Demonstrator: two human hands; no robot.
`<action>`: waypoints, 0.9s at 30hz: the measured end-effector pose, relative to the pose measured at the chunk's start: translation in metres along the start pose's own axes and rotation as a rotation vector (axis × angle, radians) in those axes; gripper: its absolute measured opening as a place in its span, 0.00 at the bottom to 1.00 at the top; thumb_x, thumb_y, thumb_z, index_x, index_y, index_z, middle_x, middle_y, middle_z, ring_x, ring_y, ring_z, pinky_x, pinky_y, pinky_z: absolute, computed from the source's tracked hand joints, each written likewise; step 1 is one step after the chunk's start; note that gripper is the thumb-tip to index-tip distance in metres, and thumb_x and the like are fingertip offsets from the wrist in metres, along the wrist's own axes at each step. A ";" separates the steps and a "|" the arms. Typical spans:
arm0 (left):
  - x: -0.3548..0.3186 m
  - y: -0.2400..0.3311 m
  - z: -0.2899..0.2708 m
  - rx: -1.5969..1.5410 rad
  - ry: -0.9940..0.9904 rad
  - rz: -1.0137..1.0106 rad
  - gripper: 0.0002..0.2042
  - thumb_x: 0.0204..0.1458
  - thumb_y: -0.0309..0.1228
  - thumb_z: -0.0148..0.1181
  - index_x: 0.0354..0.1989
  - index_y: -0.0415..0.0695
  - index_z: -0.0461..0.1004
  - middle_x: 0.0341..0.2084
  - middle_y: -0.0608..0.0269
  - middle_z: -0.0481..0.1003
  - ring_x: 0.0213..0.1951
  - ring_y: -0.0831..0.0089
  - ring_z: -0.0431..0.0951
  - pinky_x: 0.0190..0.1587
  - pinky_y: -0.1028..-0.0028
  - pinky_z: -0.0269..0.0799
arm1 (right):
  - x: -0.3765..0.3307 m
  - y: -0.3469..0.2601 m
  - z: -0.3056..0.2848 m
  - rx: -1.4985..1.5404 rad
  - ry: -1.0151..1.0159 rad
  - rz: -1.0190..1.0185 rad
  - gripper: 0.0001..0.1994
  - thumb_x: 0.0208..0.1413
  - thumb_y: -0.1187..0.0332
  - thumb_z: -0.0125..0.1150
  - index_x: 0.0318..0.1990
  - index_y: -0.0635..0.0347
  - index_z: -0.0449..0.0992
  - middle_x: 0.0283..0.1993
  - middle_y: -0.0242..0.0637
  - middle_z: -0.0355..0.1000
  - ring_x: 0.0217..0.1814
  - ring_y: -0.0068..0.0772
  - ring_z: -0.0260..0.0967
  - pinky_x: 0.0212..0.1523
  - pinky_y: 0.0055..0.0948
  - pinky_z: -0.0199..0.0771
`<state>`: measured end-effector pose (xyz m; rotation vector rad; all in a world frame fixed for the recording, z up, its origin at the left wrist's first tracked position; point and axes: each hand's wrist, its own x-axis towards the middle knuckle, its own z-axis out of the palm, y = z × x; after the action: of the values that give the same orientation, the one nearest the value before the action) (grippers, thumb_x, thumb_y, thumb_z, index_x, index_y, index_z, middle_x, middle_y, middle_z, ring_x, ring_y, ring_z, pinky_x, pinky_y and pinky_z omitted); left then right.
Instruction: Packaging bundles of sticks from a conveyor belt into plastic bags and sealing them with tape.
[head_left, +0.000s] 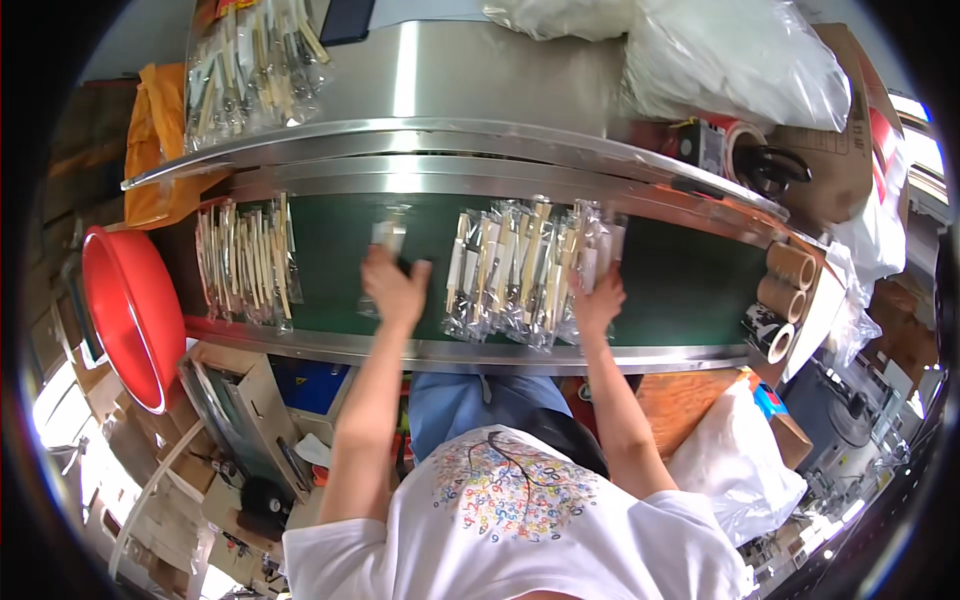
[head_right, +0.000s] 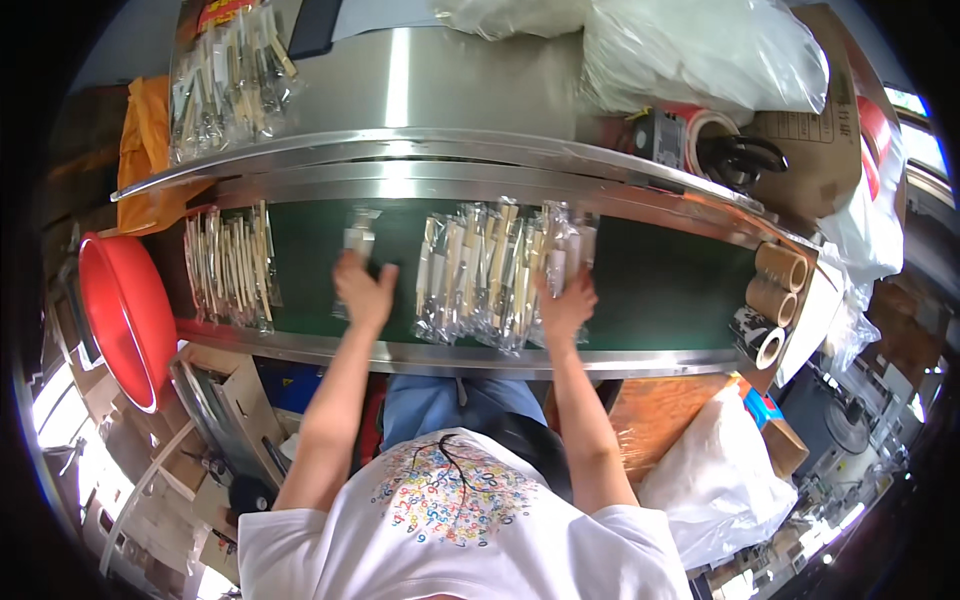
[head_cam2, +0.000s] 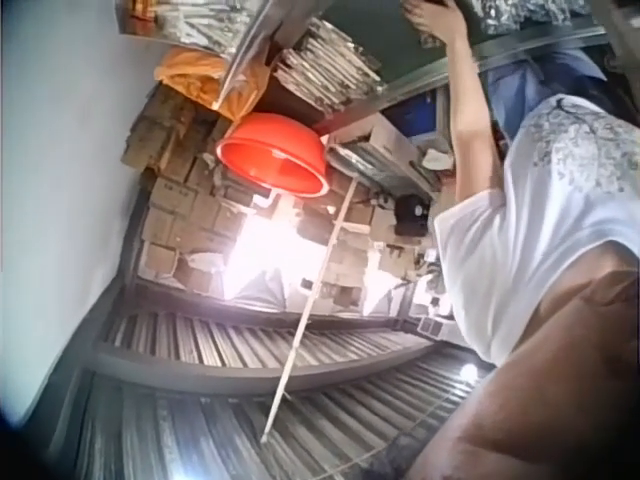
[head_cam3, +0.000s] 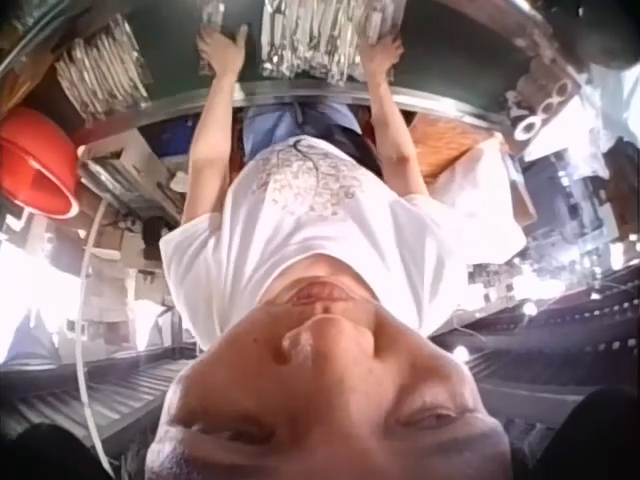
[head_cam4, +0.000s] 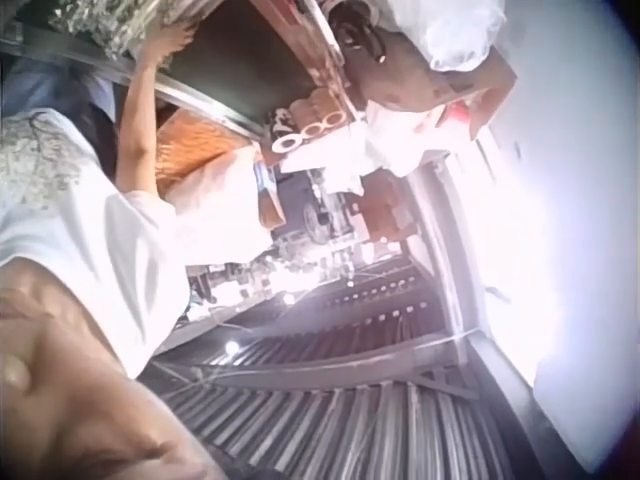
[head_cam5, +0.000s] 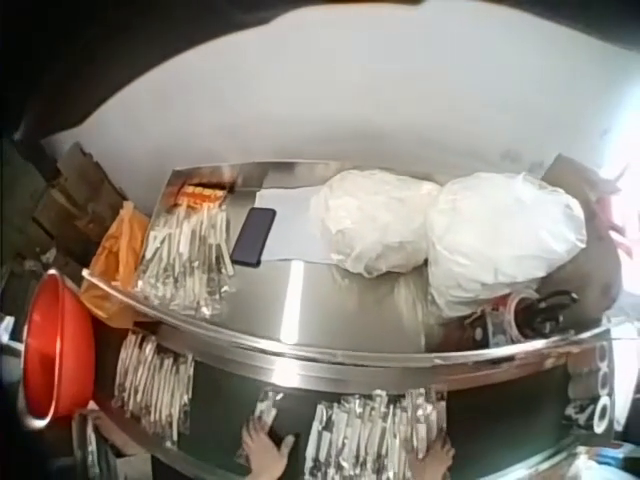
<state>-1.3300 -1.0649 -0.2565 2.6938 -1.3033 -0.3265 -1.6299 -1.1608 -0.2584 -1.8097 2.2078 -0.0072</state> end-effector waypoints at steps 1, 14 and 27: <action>-0.018 0.030 0.002 -0.113 -0.097 0.004 0.42 0.43 0.50 0.58 0.58 0.30 0.49 0.55 0.39 0.54 0.56 0.44 0.52 0.57 0.53 0.48 | -0.009 -0.022 -0.006 0.015 -0.018 -0.018 0.45 0.40 0.38 0.55 0.60 0.60 0.53 0.55 0.51 0.58 0.52 0.55 0.55 0.48 0.51 0.58; 0.013 0.134 -0.038 -1.268 -0.634 -0.210 0.50 0.30 0.48 0.71 0.59 0.34 0.48 0.51 0.48 0.64 0.53 0.63 0.65 0.55 0.69 0.61 | 0.070 -0.035 -0.024 1.232 -1.097 0.310 0.28 0.52 0.53 0.56 0.53 0.66 0.62 0.46 0.39 0.68 0.45 0.29 0.66 0.45 0.30 0.67; -0.195 0.019 0.025 -1.465 -0.192 -0.479 0.45 0.33 0.55 0.63 0.55 0.34 0.56 0.51 0.45 0.64 0.55 0.56 0.63 0.56 0.68 0.57 | -0.131 -0.073 0.008 0.875 -1.495 0.058 0.33 0.52 0.52 0.55 0.60 0.59 0.53 0.58 0.39 0.58 0.56 0.37 0.60 0.55 0.34 0.61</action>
<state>-1.4680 -0.9238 -0.2498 1.5862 -0.1157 -1.0632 -1.5355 -1.0492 -0.2247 -0.7051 0.8814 0.2540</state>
